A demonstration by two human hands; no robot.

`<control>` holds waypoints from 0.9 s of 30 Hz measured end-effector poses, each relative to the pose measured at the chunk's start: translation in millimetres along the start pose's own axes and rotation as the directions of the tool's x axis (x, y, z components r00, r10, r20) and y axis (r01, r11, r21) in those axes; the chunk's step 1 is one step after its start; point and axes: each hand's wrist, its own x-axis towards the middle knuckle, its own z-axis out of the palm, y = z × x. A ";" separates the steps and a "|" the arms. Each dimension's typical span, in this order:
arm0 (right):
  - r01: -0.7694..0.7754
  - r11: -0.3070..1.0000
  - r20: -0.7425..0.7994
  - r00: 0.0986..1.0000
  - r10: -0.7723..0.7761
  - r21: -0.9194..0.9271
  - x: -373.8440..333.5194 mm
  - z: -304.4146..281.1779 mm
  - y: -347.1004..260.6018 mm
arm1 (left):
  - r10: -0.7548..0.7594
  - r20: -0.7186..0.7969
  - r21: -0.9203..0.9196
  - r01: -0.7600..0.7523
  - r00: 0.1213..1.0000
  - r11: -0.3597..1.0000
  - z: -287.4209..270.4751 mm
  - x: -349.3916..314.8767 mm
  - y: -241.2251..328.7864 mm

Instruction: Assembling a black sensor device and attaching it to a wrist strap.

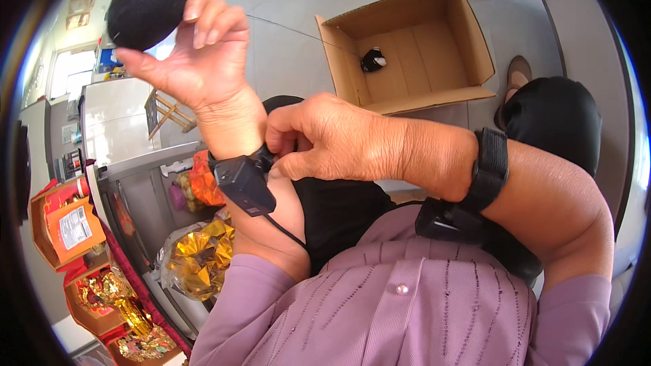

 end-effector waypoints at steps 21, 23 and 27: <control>0.050 0.924 -0.123 0.987 -0.104 -0.379 71.4 -32.0 18.5 | -0.306 0.177 -0.078 0.323 0.936 0.943 97.4 -39.7 -95.0; 0.033 0.936 -0.043 0.998 -0.051 -0.349 63.8 -15.7 18.8 | -0.417 0.220 0.030 0.421 0.882 0.907 91.6 -52.7 -93.4; -0.041 0.937 -0.010 0.999 0.040 -0.347 -27.0 -99.1 -3.4 | -0.459 0.356 0.091 0.459 0.814 0.884 101.3 -50.3 -104.7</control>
